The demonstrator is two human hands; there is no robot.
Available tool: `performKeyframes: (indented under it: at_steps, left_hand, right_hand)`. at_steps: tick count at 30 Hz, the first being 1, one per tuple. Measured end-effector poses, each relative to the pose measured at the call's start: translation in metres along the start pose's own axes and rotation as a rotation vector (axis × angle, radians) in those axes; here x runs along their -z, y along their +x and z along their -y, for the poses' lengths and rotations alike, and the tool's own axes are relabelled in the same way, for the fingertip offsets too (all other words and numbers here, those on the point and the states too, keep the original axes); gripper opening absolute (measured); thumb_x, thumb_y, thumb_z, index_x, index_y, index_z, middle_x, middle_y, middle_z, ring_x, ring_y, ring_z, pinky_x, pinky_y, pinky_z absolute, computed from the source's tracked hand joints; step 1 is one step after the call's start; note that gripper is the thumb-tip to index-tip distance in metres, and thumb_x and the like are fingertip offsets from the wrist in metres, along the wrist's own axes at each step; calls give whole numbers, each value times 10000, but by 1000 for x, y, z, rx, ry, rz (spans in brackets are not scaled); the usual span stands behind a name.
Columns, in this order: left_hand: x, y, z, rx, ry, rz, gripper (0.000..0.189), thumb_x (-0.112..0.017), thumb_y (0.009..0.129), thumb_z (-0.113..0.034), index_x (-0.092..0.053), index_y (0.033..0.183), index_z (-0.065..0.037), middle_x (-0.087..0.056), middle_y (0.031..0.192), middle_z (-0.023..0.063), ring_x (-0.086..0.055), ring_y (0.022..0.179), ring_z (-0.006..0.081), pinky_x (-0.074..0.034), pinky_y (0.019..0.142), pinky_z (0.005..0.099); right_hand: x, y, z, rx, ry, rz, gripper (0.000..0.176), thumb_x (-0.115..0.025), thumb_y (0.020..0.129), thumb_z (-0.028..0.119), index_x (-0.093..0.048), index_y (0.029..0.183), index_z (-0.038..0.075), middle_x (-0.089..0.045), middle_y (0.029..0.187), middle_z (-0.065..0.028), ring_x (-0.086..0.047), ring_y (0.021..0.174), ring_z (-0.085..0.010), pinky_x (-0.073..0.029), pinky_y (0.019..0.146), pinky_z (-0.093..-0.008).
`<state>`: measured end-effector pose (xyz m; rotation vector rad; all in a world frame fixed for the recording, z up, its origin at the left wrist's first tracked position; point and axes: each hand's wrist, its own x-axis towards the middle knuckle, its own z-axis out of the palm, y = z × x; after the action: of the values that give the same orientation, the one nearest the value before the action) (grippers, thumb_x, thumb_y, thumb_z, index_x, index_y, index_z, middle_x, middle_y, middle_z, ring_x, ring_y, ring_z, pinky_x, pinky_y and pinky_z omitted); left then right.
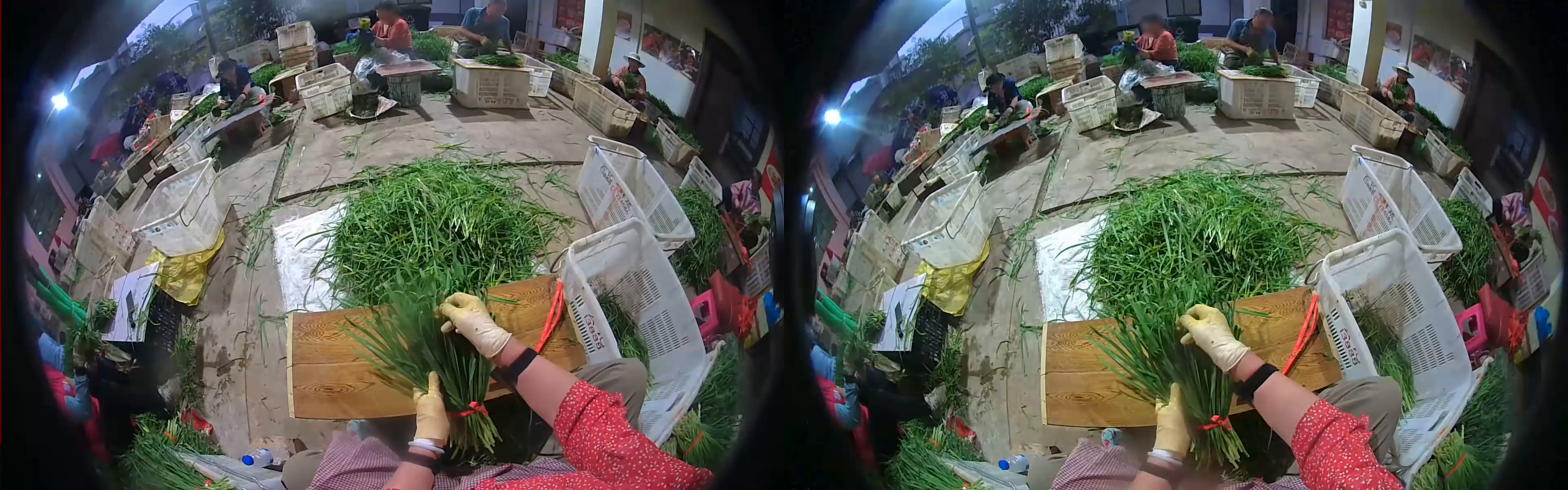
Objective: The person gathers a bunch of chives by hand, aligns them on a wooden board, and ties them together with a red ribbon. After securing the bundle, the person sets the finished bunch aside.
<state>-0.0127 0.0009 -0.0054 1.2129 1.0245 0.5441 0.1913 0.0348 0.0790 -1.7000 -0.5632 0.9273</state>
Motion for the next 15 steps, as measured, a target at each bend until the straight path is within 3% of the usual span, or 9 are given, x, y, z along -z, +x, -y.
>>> performKeyframes:
  at_steps: [1,4,5,8,9,11,13,15]
  left_hand:
    - [2,4,6,-8,16,19,474,-561,1039,-301,-457,1389,1,-589,1275,160,-552,1144,309,-447,999,352]
    - [6,5,9,-60,102,62,455,-475,1072,-226,-401,1444,24,-543,1328,204,-533,1180,322,-428,1041,357]
    - [5,3,2,-9,65,61,456,-456,1077,-206,-381,1460,30,-530,1341,212,-530,1184,325,-422,1052,359]
    - [0,0,-32,288,-186,23,476,-427,1082,-165,-327,1499,41,-502,1368,227,-532,1180,332,-408,1078,364]
    - [3,-1,-25,116,70,52,491,-448,1077,-196,-337,1492,42,-512,1358,222,-540,1164,333,-417,1068,367]
    - [11,-6,-11,-236,579,108,528,-491,1068,-259,-357,1479,44,-533,1338,211,-558,1132,335,-434,1047,373]
    - [9,-3,-14,-24,243,46,517,-549,1028,-182,-385,1462,47,-541,1324,223,-568,1125,356,-449,1032,386]
    - [12,-5,-10,-42,304,35,514,-575,970,-67,-412,1443,51,-542,1311,251,-569,1137,387,-458,1024,397]
  right_hand:
    - [0,1,1,-84,25,-4,182,-605,971,224,-680,1011,63,-701,903,0,-634,604,-87,-451,573,-230]
    - [2,7,-14,-54,60,58,165,-607,967,201,-693,991,63,-682,866,3,-543,565,-64,-423,566,-209]
    - [1,4,-14,-78,72,48,152,-619,961,190,-704,965,65,-662,818,16,-477,576,-46,-398,569,-196]
    - [10,-2,-8,-109,68,109,138,-630,949,177,-717,950,70,-654,784,27,-495,592,-39,-384,549,-201]
    - [10,7,-19,-27,51,121,158,-645,961,217,-719,999,83,-631,736,42,-491,563,-39,-383,510,-215]
    - [22,9,-6,4,218,138,203,-656,964,268,-708,1016,79,-631,733,13,-506,553,-74,-411,512,-215]
    - [44,5,38,70,558,49,261,-649,979,319,-692,1055,73,-651,748,-16,-554,567,-99,-439,503,-212]
    - [74,-6,81,138,909,-94,315,-636,992,353,-670,1103,60,-690,832,-50,-635,629,-113,-478,505,-216]
